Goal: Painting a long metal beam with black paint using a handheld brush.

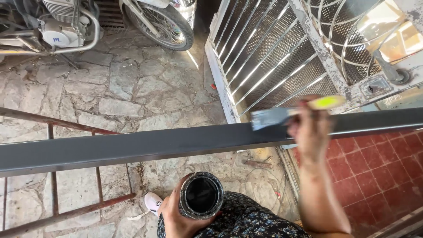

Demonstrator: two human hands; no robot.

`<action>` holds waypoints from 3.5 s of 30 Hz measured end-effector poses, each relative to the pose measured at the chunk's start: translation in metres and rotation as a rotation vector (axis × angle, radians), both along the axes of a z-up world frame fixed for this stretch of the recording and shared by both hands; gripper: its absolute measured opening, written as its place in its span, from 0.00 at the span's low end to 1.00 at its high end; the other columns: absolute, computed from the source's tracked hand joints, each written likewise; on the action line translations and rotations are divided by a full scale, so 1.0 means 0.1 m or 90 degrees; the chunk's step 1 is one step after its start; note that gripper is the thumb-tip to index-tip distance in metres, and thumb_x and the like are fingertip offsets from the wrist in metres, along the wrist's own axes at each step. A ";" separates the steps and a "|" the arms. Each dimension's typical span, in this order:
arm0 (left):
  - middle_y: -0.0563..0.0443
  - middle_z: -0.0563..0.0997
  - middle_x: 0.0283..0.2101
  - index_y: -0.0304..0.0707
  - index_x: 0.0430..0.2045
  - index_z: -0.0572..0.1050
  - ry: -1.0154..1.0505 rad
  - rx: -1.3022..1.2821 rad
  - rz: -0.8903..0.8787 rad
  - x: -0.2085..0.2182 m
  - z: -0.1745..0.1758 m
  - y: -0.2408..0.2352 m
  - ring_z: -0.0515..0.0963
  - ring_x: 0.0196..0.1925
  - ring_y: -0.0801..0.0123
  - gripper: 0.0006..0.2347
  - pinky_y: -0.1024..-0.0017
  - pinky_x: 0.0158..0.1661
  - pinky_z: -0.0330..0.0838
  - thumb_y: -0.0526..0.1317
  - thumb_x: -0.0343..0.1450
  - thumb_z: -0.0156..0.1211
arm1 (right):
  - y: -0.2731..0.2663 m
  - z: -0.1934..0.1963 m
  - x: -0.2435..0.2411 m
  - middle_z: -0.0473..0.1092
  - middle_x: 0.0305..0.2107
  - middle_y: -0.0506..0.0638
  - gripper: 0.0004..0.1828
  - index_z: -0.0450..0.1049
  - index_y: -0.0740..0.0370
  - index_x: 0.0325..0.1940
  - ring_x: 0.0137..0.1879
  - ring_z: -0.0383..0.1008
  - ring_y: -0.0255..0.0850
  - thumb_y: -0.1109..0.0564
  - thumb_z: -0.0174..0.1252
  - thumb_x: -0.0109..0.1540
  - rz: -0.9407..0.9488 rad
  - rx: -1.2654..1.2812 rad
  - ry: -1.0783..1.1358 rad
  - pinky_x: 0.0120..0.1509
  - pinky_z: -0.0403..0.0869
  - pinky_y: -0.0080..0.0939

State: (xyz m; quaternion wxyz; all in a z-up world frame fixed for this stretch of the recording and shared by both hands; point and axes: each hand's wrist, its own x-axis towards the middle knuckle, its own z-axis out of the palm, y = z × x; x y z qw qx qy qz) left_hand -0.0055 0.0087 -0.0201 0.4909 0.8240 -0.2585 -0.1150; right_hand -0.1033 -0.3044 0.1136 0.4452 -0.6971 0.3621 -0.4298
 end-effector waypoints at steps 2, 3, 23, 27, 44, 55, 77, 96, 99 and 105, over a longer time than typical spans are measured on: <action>0.52 0.86 0.52 0.51 0.61 0.72 0.002 -0.008 -0.008 0.03 0.06 0.02 0.83 0.56 0.63 0.50 0.60 0.58 0.72 0.58 0.39 0.88 | -0.01 -0.16 0.05 0.71 0.22 0.49 0.06 0.69 0.60 0.51 0.18 0.66 0.28 0.55 0.51 0.73 0.080 0.032 -0.003 0.16 0.62 0.23; 0.49 0.86 0.52 0.50 0.61 0.71 0.010 -0.018 -0.018 0.03 0.08 0.02 0.83 0.57 0.62 0.50 0.61 0.59 0.74 0.57 0.40 0.89 | -0.01 -0.25 0.05 0.72 0.21 0.52 0.08 0.70 0.61 0.49 0.16 0.65 0.30 0.54 0.51 0.72 0.158 0.061 0.001 0.14 0.58 0.25; 0.47 0.83 0.56 0.48 0.61 0.71 0.044 -0.012 -0.051 0.07 0.03 0.15 0.81 0.60 0.60 0.50 0.58 0.61 0.73 0.55 0.41 0.89 | 0.05 -0.23 -0.48 0.69 0.26 0.46 0.07 0.68 0.59 0.47 0.21 0.66 0.28 0.54 0.48 0.74 0.032 -0.102 -0.013 0.19 0.65 0.24; 0.42 0.80 0.59 0.43 0.64 0.68 0.004 -0.022 -0.067 0.04 -0.11 0.20 0.79 0.63 0.57 0.53 0.58 0.63 0.73 0.56 0.41 0.89 | 0.19 -0.42 -0.19 0.72 0.27 0.48 0.08 0.69 0.59 0.48 0.18 0.64 0.26 0.54 0.48 0.73 0.271 -0.114 -0.051 0.13 0.63 0.23; 0.40 0.79 0.60 0.37 0.65 0.65 0.007 -0.041 -0.068 -0.02 -0.18 0.32 0.81 0.61 0.57 0.55 0.57 0.62 0.75 0.55 0.41 0.90 | -0.53 -0.50 -1.24 0.72 0.35 0.50 0.11 0.69 0.58 0.54 0.31 0.77 0.38 0.50 0.57 0.74 -0.040 -0.030 0.004 0.25 0.71 0.28; 0.46 0.81 0.59 0.44 0.64 0.67 0.065 -0.026 -0.068 0.09 -0.02 0.40 0.82 0.59 0.62 0.53 0.64 0.62 0.75 0.56 0.41 0.89 | 0.76 -0.35 0.43 0.70 0.31 0.53 0.11 0.68 0.62 0.47 0.25 0.77 0.39 0.51 0.47 0.72 0.379 -0.110 -0.097 0.22 0.77 0.32; 0.58 0.83 0.59 0.52 0.61 0.70 0.046 -0.046 -0.252 0.54 0.25 0.27 0.84 0.58 0.71 0.49 0.68 0.57 0.79 0.58 0.43 0.86 | -0.63 -0.16 -1.19 0.72 0.28 0.48 0.04 0.72 0.59 0.52 0.21 0.64 0.28 0.58 0.52 0.75 -0.057 0.046 0.098 0.19 0.63 0.24; 0.57 0.82 0.60 0.55 0.63 0.69 0.069 -0.068 -0.320 0.70 0.30 0.00 0.81 0.62 0.64 0.48 0.62 0.58 0.79 0.64 0.45 0.79 | -0.61 0.23 -0.78 0.71 0.33 0.45 0.06 0.71 0.55 0.47 0.20 0.63 0.26 0.62 0.49 0.71 -0.210 -0.026 -0.018 0.17 0.62 0.26; 0.59 0.83 0.59 0.57 0.60 0.71 0.085 -0.056 -0.352 0.73 0.34 -0.07 0.82 0.61 0.69 0.45 0.67 0.58 0.78 0.59 0.45 0.83 | -0.37 0.08 -0.22 0.73 0.28 0.52 0.07 0.70 0.64 0.41 0.18 0.65 0.29 0.61 0.51 0.73 -0.047 0.106 0.058 0.15 0.63 0.25; 0.62 0.83 0.59 0.59 0.61 0.72 0.111 -0.037 -0.372 0.78 0.38 -0.17 0.83 0.61 0.68 0.45 0.65 0.54 0.80 0.63 0.45 0.81 | -0.73 0.12 -0.90 0.68 0.24 0.50 0.06 0.68 0.68 0.48 0.18 0.61 0.29 0.62 0.48 0.77 -0.202 0.105 0.141 0.16 0.58 0.25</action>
